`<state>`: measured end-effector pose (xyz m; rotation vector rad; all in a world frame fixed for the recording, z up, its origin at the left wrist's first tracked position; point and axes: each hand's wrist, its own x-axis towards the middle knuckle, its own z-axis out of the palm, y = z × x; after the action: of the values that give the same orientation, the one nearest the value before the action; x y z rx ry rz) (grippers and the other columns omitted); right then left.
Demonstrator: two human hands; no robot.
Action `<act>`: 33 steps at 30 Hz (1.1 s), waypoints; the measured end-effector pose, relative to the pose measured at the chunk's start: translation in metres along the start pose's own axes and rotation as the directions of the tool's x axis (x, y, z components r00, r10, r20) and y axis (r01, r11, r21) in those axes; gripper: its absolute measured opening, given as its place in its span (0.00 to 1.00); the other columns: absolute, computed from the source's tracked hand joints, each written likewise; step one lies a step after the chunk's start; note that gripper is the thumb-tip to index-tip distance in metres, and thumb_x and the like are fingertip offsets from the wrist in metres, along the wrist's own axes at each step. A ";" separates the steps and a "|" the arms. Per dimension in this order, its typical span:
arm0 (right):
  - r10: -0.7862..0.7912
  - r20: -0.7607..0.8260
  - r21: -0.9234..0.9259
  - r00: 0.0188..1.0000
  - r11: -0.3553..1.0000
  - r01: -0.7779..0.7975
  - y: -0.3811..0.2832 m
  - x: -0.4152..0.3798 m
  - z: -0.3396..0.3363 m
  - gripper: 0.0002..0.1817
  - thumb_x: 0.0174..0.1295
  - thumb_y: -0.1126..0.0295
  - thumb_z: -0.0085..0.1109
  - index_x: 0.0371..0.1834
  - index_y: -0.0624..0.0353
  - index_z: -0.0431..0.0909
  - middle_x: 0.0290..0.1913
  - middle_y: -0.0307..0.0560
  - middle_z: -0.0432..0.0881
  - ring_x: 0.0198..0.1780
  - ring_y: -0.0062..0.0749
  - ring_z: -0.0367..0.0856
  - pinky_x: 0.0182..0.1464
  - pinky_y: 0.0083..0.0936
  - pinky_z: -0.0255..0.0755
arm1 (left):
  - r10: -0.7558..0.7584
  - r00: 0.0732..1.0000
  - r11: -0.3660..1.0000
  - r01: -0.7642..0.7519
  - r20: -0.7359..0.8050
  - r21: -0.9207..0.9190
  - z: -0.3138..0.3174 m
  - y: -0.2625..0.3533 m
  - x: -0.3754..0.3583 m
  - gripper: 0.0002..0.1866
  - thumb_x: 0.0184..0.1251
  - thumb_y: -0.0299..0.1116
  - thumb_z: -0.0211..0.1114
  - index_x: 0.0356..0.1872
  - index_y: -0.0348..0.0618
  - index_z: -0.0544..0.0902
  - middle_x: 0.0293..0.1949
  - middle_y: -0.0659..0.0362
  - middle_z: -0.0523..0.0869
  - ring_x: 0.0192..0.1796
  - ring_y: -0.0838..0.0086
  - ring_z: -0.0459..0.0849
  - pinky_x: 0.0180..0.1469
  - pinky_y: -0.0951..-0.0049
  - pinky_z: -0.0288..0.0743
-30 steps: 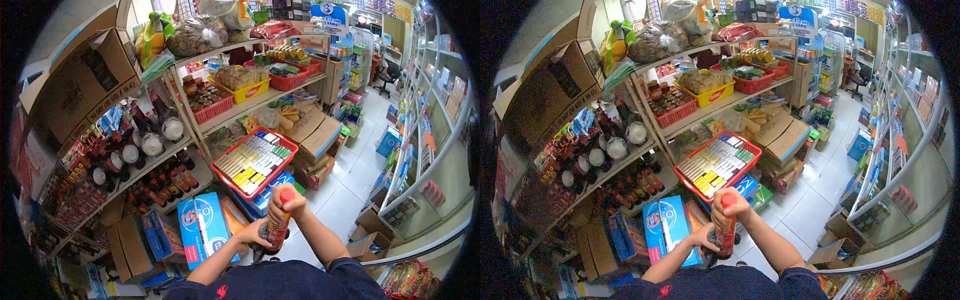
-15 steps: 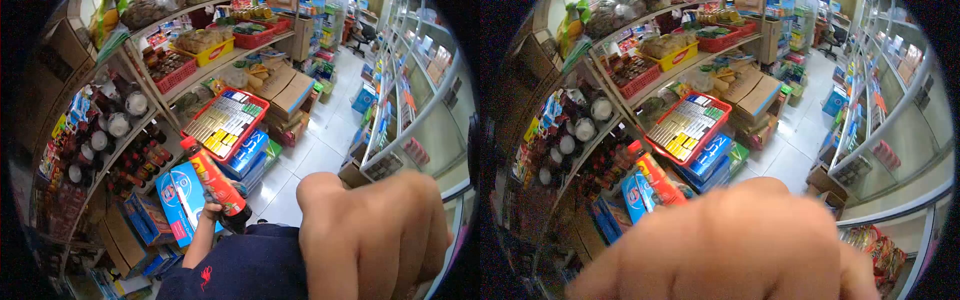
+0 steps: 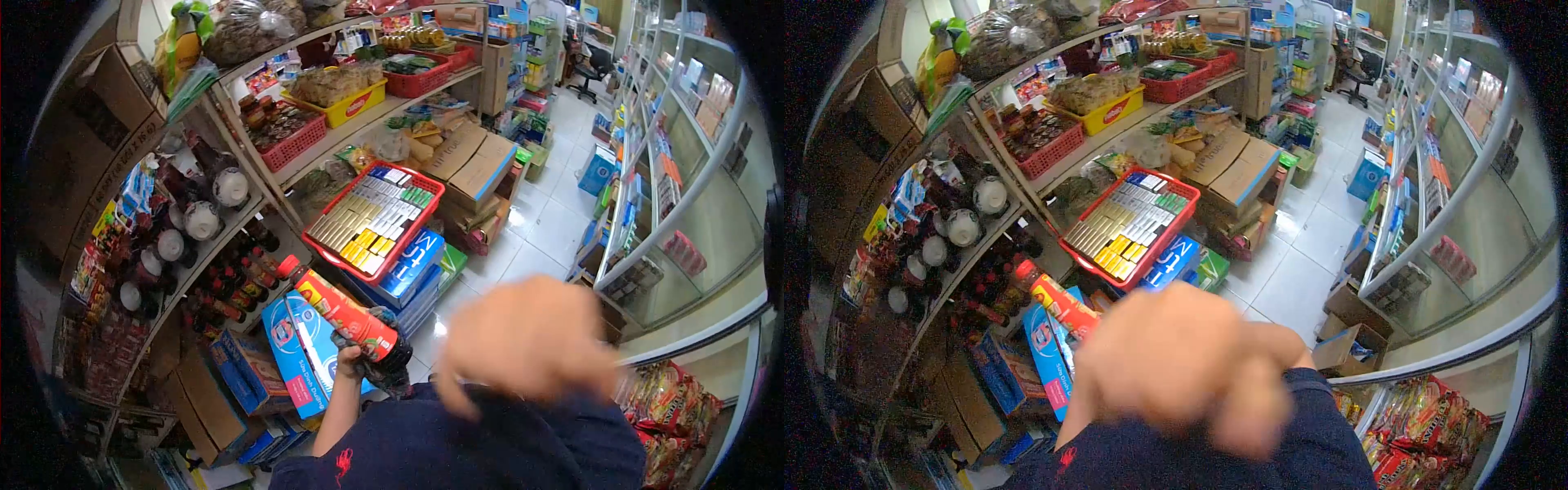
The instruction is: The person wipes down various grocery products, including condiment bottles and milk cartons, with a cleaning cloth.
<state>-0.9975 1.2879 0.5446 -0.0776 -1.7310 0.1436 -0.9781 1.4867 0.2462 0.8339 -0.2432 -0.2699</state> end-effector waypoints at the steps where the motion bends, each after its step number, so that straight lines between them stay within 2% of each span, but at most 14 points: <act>1: 0.385 -0.255 -0.408 0.887 0.789 -0.460 -0.003 -0.028 -0.002 0.11 0.56 0.64 0.47 0.19 0.55 0.67 0.20 0.41 0.66 0.23 0.32 0.67 0.29 0.29 0.64 | 0.027 0.996 0.996 -0.033 -0.080 -0.078 0.042 0.031 -0.006 0.39 0.31 0.38 0.66 0.51 0.34 0.65 0.46 0.48 0.75 0.48 0.61 0.76 0.52 0.64 0.70; 2: 0.528 -0.598 -0.573 0.603 0.244 -0.782 -0.002 -0.057 -0.008 0.11 0.49 0.65 0.57 0.29 0.61 0.70 0.29 0.44 0.70 0.32 0.36 0.69 0.38 0.28 0.65 | 0.052 0.997 0.988 -0.061 -0.061 -0.143 0.050 0.030 -0.002 0.38 0.33 0.38 0.67 0.52 0.34 0.64 0.46 0.48 0.75 0.48 0.62 0.76 0.52 0.63 0.70; 4: 0.448 -0.787 -0.561 0.425 -0.232 -0.795 0.023 -0.128 -0.010 0.18 0.50 0.62 0.57 0.38 0.62 0.67 0.37 0.49 0.69 0.43 0.40 0.68 0.45 0.29 0.62 | 0.019 0.997 0.985 -0.030 -0.070 -0.170 0.060 0.034 0.002 0.37 0.35 0.37 0.67 0.52 0.35 0.64 0.45 0.49 0.75 0.47 0.63 0.76 0.52 0.63 0.70; 5: 0.443 -0.845 -0.466 0.300 -0.334 -0.819 0.027 -0.162 -0.003 0.18 0.50 0.63 0.58 0.40 0.61 0.67 0.40 0.52 0.67 0.45 0.41 0.67 0.48 0.30 0.62 | -0.025 0.989 0.971 -0.011 -0.146 -0.240 0.066 0.032 0.001 0.36 0.38 0.37 0.66 0.52 0.35 0.64 0.45 0.51 0.76 0.47 0.64 0.77 0.52 0.64 0.70; 6: 0.375 -0.879 -0.391 0.295 -0.211 -0.896 0.032 -0.183 0.006 0.23 0.50 0.62 0.58 0.47 0.61 0.66 0.44 0.54 0.65 0.48 0.43 0.66 0.52 0.30 0.60 | -0.006 0.989 0.970 -0.030 -0.148 -0.242 0.062 0.024 0.003 0.36 0.38 0.37 0.66 0.52 0.35 0.64 0.45 0.51 0.76 0.47 0.64 0.77 0.52 0.64 0.70; 10: 0.152 -0.955 -0.290 0.255 -0.295 -0.910 0.034 -0.202 0.027 0.33 0.47 0.58 0.62 0.56 0.59 0.61 0.47 0.56 0.63 0.52 0.46 0.65 0.51 0.32 0.62 | 0.025 0.958 0.976 -0.084 -0.285 -0.198 0.073 -0.005 0.022 0.34 0.44 0.40 0.65 0.53 0.38 0.63 0.46 0.51 0.75 0.46 0.64 0.77 0.50 0.64 0.72; 16: 0.040 -0.956 -0.290 0.292 -0.299 -0.909 0.010 -0.208 0.023 0.32 0.43 0.61 0.66 0.51 0.62 0.67 0.40 0.56 0.74 0.44 0.40 0.74 0.46 0.30 0.67 | -0.078 0.973 0.987 0.045 -0.216 -0.153 0.078 -0.011 0.048 0.30 0.46 0.39 0.62 0.50 0.35 0.67 0.43 0.51 0.77 0.45 0.64 0.78 0.50 0.64 0.72; 19: 0.181 -0.980 0.085 -0.079 0.023 -0.996 -0.006 -0.218 0.025 0.28 0.47 0.67 0.63 0.52 0.63 0.68 0.43 0.45 0.77 0.43 0.22 0.72 0.46 0.21 0.67 | -0.030 0.998 0.954 0.013 -0.054 -0.300 0.085 0.004 0.065 0.27 0.44 0.35 0.61 0.49 0.35 0.68 0.42 0.51 0.77 0.42 0.64 0.78 0.49 0.65 0.72; 20: 0.212 -0.976 0.081 -0.046 0.155 -0.985 -0.010 -0.232 0.024 0.24 0.51 0.65 0.59 0.50 0.65 0.69 0.40 0.45 0.77 0.40 0.25 0.75 0.44 0.22 0.68 | -0.045 0.998 0.918 0.062 0.051 -0.392 0.085 0.008 0.072 0.28 0.43 0.35 0.61 0.48 0.35 0.68 0.41 0.51 0.77 0.42 0.64 0.78 0.49 0.64 0.71; 22: 0.402 -0.879 0.429 -0.256 0.433 -0.793 -0.027 -0.242 0.025 0.22 0.55 0.61 0.54 0.49 0.65 0.69 0.41 0.48 0.77 0.39 0.28 0.76 0.43 0.24 0.70 | -0.013 0.995 0.965 0.038 0.096 -0.258 0.058 0.000 0.097 0.28 0.42 0.34 0.60 0.49 0.35 0.68 0.42 0.50 0.77 0.43 0.63 0.78 0.50 0.64 0.71; 24: 0.623 -0.767 0.599 -0.153 0.611 -0.517 -0.042 -0.269 0.031 0.29 0.55 0.51 0.49 0.49 0.67 0.67 0.41 0.53 0.77 0.39 0.39 0.77 0.41 0.31 0.73 | 0.093 0.961 0.957 -0.014 0.259 -0.290 0.090 0.015 0.112 0.29 0.41 0.33 0.60 0.50 0.37 0.66 0.42 0.49 0.76 0.44 0.61 0.77 0.49 0.63 0.70; 29: 0.645 -0.753 0.650 -0.130 0.698 -0.301 -0.049 -0.268 0.044 0.34 0.52 0.49 0.53 0.54 0.65 0.63 0.44 0.52 0.75 0.41 0.38 0.76 0.40 0.33 0.73 | 0.055 0.982 0.989 -0.028 0.178 -0.146 0.121 0.015 0.116 0.30 0.38 0.36 0.62 0.46 0.31 0.68 0.37 0.48 0.77 0.39 0.62 0.79 0.44 0.64 0.74; 30: 0.642 -0.756 0.645 -0.127 0.699 -0.308 -0.053 -0.263 0.041 0.34 0.52 0.49 0.53 0.54 0.65 0.63 0.44 0.52 0.75 0.41 0.38 0.76 0.40 0.33 0.73 | 0.055 0.990 0.992 -0.039 0.132 -0.118 0.116 0.014 0.121 0.29 0.38 0.36 0.62 0.46 0.31 0.68 0.37 0.48 0.77 0.39 0.63 0.79 0.44 0.65 0.74; 33: 0.228 -0.961 0.247 -0.155 0.461 -0.852 -0.054 -0.245 0.040 0.34 0.45 0.61 0.65 0.55 0.62 0.64 0.45 0.46 0.75 0.47 0.28 0.73 0.50 0.26 0.66 | 0.143 0.990 0.986 -0.142 0.001 -0.083 0.125 0.027 0.118 0.24 0.41 0.32 0.60 0.43 0.34 0.69 0.36 0.49 0.78 0.38 0.64 0.79 0.43 0.66 0.75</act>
<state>-0.9953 1.1998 0.3064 -1.2111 -0.1297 0.2434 -0.9035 1.3789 0.3599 0.7299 -0.2950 -0.1477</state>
